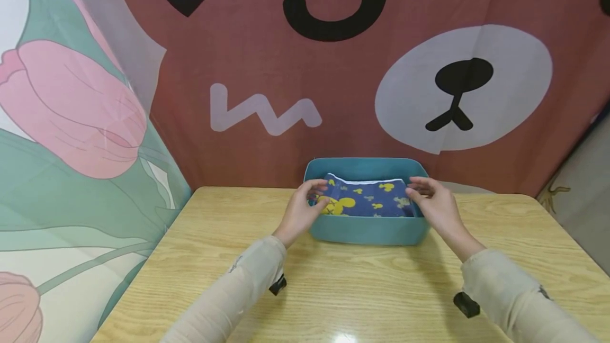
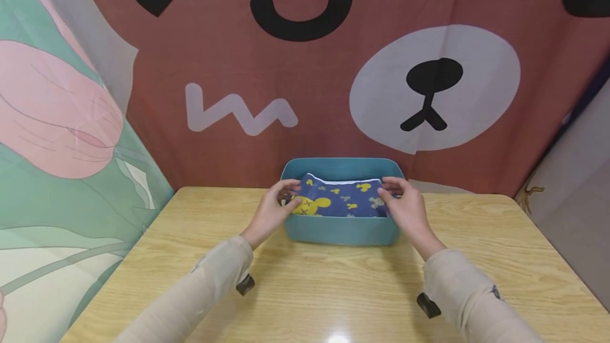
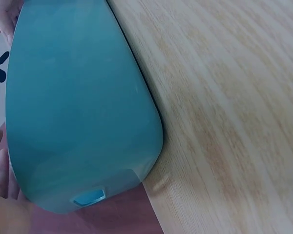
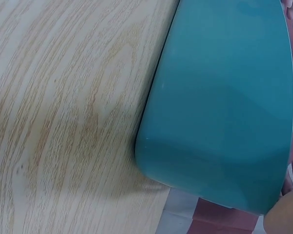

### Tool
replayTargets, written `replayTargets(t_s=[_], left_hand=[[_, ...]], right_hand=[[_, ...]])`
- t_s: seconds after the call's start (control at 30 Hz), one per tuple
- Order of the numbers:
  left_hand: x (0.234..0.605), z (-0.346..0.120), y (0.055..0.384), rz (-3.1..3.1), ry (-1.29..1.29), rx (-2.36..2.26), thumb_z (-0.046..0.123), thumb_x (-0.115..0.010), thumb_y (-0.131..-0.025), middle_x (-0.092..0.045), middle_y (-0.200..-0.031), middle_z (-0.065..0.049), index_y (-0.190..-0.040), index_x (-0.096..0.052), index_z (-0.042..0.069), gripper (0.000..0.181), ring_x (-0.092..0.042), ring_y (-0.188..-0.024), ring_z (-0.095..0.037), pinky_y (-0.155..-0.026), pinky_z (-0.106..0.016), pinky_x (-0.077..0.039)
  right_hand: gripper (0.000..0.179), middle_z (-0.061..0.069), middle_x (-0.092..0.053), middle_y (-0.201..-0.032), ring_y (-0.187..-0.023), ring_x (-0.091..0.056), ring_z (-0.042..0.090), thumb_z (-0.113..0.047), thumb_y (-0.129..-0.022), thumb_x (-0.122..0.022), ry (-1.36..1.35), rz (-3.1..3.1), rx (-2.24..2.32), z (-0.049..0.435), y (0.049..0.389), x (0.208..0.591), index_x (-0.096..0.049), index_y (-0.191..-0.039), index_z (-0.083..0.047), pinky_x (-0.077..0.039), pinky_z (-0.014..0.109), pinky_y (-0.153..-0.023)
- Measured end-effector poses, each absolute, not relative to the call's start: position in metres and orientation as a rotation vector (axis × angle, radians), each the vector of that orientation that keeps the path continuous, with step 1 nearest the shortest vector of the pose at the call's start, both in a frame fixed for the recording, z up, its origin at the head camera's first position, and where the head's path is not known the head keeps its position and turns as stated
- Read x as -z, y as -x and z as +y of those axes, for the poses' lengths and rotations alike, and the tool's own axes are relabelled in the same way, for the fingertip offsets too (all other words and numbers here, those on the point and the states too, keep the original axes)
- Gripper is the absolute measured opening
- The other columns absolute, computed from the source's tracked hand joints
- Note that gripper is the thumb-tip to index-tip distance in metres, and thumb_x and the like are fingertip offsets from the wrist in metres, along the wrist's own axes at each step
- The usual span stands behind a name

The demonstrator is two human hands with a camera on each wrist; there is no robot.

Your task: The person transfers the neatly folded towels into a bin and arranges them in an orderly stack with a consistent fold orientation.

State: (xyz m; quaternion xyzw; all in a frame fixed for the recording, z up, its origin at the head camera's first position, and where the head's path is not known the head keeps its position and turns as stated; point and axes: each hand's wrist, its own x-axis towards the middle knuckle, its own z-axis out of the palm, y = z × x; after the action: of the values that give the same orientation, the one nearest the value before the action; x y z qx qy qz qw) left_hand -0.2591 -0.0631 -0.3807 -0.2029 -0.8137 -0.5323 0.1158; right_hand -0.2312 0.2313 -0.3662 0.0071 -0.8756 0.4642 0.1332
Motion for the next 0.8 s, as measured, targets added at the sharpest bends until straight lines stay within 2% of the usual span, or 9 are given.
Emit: replayTargets(t_s=[0.1,0.27,0.47,0.53,0.8], left_hand=[[0.38,-0.065,0.258,-2.346,0.595,1.572,-0.001,-0.069,-0.091,-0.066,-0.115,-0.015,-0.123,-0.063,0.003,0.033,-0.061,-0.105,-0.031,-0.095,-0.05,-0.048],[0.382,-0.068,0.256,-2.319,0.579,1.582,0.001,-0.068,-0.092,-0.066,-0.118,-0.015,-0.123,-0.064,0.006,0.032,-0.061,-0.105,-0.027,-0.093,-0.047,-0.048],[0.38,-0.072,0.251,-2.3,0.581,1.591,0.003,-0.068,-0.093,-0.066,-0.117,-0.017,-0.125,-0.063,0.005,0.033,-0.061,-0.107,-0.026,-0.094,-0.046,-0.048],[0.379,-0.074,0.249,-2.29,0.584,1.595,0.003,-0.068,-0.093,-0.066,-0.117,-0.017,-0.125,-0.063,0.004,0.032,-0.061,-0.107,-0.027,-0.095,-0.048,-0.048],[0.377,-0.087,0.244,-2.271,0.585,1.582,0.008,-0.069,-0.093,-0.068,-0.115,-0.009,-0.126,-0.063,0.007,0.033,-0.059,-0.109,-0.033,-0.098,-0.051,-0.044]], right_hand=[[0.046,0.024,-0.059,-0.126,-0.113,-0.055,0.037,-0.029,-0.102,-0.057,-0.025,-2.535,-1.353,0.231,0.23,0.366,-0.054,-0.137,0.001,-0.046,0.048,-0.093],[0.045,0.024,-0.059,-0.127,-0.114,-0.055,0.037,-0.027,-0.102,-0.058,-0.031,-2.518,-1.365,0.232,0.229,0.366,-0.055,-0.136,0.001,-0.046,0.049,-0.094],[0.042,0.022,-0.061,-0.124,-0.11,-0.057,0.033,-0.027,-0.102,-0.058,-0.045,-2.495,-1.332,0.233,0.228,0.367,-0.057,-0.134,0.0,-0.046,0.033,-0.087],[0.042,0.021,-0.062,-0.123,-0.107,-0.058,0.029,-0.027,-0.101,-0.059,-0.05,-2.488,-1.322,0.234,0.227,0.367,-0.058,-0.133,-0.001,-0.045,0.029,-0.085],[0.045,0.019,-0.062,-0.122,-0.098,-0.051,0.0,-0.033,-0.1,-0.059,-0.087,-2.466,-1.332,0.24,0.221,0.366,-0.058,-0.133,-0.002,-0.044,0.019,-0.082]])
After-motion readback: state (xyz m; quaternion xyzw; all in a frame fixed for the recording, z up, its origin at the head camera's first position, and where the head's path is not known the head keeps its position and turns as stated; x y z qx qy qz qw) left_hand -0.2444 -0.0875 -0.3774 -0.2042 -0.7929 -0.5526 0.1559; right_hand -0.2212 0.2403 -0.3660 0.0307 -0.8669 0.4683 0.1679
